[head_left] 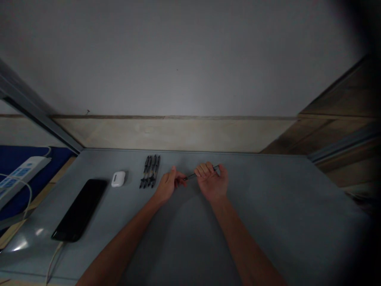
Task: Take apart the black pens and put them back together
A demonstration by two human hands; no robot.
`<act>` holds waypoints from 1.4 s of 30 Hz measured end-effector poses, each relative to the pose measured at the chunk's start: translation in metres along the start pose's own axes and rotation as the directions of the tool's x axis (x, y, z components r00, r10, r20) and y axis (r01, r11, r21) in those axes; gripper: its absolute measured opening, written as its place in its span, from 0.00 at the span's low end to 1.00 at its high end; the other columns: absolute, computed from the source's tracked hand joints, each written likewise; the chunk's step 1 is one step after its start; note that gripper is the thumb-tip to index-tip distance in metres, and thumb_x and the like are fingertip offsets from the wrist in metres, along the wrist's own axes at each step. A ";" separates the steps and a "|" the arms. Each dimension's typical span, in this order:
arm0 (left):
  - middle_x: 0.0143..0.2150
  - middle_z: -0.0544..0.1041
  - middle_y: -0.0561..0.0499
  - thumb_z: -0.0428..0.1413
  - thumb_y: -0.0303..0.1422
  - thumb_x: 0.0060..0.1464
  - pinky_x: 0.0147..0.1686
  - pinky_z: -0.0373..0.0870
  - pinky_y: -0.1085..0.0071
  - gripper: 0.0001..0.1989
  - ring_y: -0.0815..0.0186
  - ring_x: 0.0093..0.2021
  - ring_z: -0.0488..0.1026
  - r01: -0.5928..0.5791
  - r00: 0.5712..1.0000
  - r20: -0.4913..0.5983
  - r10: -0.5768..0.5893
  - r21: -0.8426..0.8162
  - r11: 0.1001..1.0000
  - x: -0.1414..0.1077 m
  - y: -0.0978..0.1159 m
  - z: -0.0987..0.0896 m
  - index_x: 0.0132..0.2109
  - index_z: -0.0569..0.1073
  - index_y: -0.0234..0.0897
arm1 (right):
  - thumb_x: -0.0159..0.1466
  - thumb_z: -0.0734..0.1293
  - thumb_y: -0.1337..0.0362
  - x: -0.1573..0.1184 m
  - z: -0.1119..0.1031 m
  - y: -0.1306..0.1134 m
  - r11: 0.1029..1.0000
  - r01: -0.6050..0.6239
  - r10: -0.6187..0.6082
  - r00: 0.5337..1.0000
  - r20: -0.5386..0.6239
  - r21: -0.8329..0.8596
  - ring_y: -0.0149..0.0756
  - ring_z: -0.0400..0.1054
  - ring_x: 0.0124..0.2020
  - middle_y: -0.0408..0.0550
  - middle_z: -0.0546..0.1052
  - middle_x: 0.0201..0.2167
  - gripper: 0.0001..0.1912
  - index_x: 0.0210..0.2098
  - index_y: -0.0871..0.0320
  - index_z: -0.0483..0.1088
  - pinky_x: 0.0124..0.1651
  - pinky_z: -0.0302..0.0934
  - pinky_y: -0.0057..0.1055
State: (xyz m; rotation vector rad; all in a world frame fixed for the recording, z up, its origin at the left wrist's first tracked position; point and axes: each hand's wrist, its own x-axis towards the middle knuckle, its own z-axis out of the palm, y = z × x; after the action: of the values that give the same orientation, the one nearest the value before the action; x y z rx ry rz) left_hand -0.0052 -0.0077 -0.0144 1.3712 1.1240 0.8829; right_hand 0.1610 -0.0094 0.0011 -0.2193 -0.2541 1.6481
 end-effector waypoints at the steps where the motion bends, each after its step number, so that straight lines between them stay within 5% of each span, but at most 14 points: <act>1: 0.26 0.77 0.45 0.30 0.51 0.61 0.28 0.62 0.69 0.36 0.64 0.27 0.68 0.000 1.000 0.003 0.000 -0.003 1.000 0.000 0.000 0.000 0.35 0.76 0.32 | 0.60 0.60 0.55 0.000 -0.001 0.000 1.000 -0.003 0.003 1.000 0.004 0.001 0.31 0.49 0.20 0.38 0.49 0.18 0.21 0.22 0.55 0.42 0.26 0.53 0.32; 42: 0.26 0.77 0.44 0.31 0.53 0.60 0.30 0.63 0.68 0.37 0.63 0.27 0.68 0.007 1.000 0.003 -0.007 0.051 0.999 0.000 0.001 0.000 0.34 0.76 0.33 | 0.60 0.61 0.57 0.000 0.000 -0.001 1.000 -0.008 0.008 1.000 -0.016 -0.013 0.30 0.49 0.20 0.38 0.49 0.18 0.21 0.22 0.55 0.43 0.26 0.54 0.32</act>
State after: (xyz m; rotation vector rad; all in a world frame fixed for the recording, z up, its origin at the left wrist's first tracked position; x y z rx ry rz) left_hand -0.0054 -0.0075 -0.0133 1.4093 1.1553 0.8516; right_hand 0.1616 -0.0093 0.0014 -0.2435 -0.2526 1.6527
